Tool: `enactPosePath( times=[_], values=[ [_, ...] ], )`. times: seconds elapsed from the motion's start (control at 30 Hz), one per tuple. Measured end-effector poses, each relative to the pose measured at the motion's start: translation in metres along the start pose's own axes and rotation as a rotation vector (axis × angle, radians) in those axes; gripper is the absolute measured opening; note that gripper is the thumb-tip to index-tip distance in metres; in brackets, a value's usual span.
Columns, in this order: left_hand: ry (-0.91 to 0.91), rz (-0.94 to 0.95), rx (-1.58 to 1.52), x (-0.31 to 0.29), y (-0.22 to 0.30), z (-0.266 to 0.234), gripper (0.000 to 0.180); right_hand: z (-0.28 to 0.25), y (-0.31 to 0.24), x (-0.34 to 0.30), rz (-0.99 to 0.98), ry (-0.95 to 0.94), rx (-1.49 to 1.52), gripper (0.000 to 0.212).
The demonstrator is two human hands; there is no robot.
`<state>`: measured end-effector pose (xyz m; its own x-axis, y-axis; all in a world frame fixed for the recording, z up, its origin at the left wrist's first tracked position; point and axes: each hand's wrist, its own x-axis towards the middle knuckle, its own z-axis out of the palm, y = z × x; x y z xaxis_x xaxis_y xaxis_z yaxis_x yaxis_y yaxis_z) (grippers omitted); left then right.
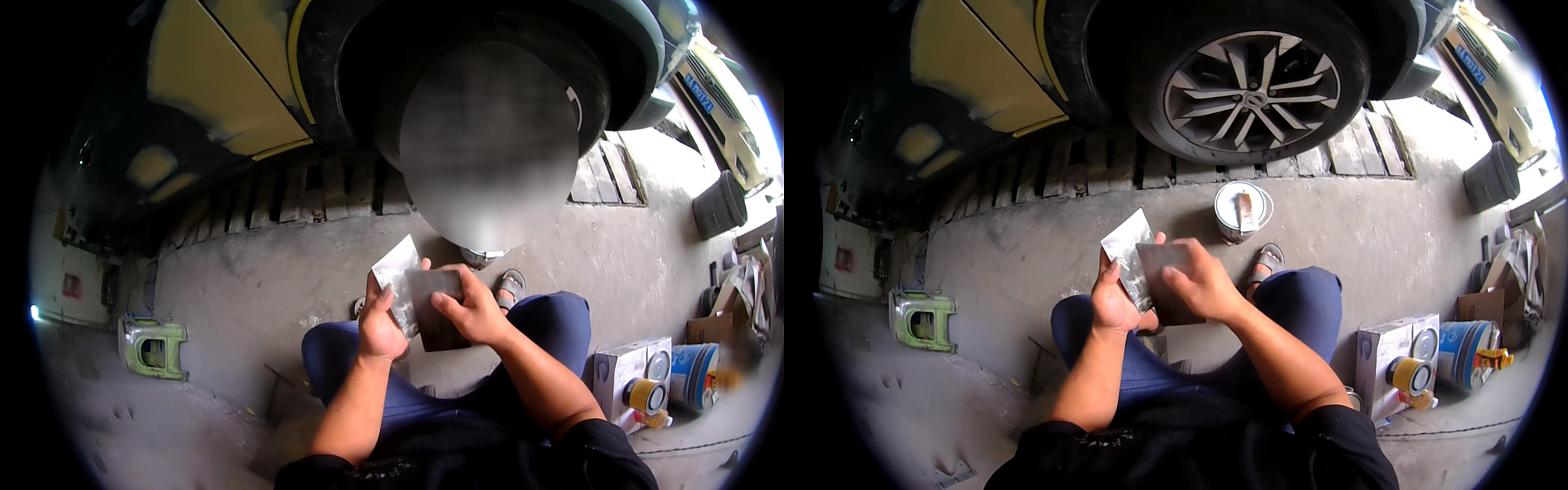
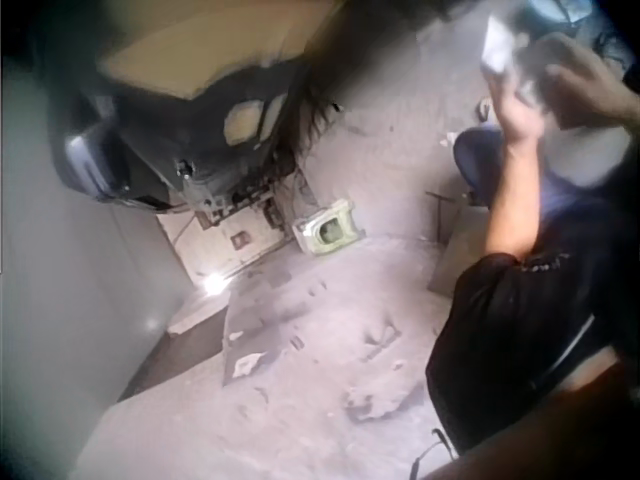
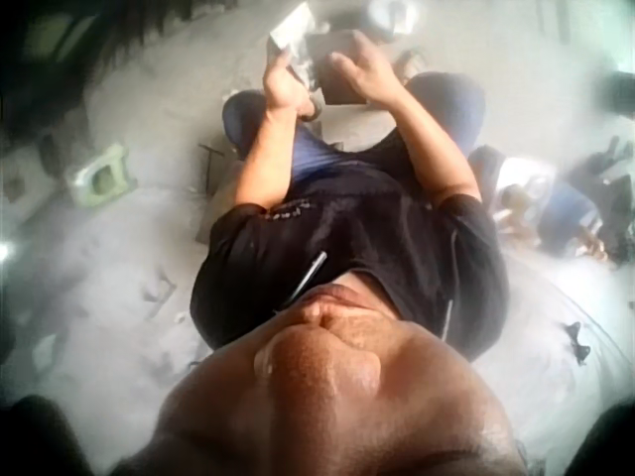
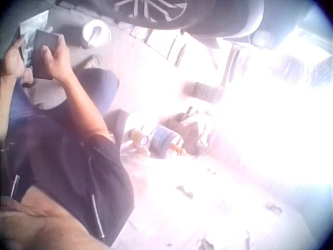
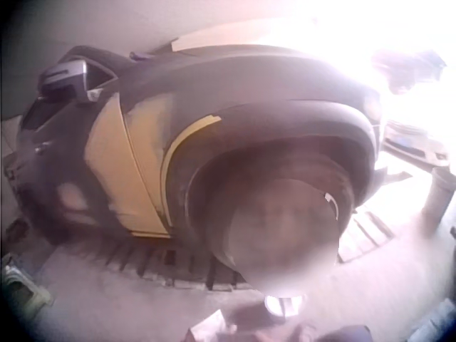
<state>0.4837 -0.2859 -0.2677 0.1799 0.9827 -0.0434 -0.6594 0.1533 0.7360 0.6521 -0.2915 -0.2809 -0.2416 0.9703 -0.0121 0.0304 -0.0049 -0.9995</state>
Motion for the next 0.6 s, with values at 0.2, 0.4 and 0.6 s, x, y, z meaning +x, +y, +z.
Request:
enactPosePath(
  times=[0.2,0.4,0.6],
  values=[
    [-0.152,-0.148,0.097,-0.01,-0.014,-0.006,0.087,0.001,0.007,0.001,0.119,0.053,0.262,0.035],
    [-0.147,-0.126,0.178,-0.007,-0.008,0.001,0.092,-0.009,0.004,0.006,0.103,0.022,0.265,0.032],
    [-0.245,-0.13,0.17,0.003,-0.004,-0.008,0.091,0.003,-0.004,-0.001,-0.108,0.025,0.01,0.028]
  ],
)
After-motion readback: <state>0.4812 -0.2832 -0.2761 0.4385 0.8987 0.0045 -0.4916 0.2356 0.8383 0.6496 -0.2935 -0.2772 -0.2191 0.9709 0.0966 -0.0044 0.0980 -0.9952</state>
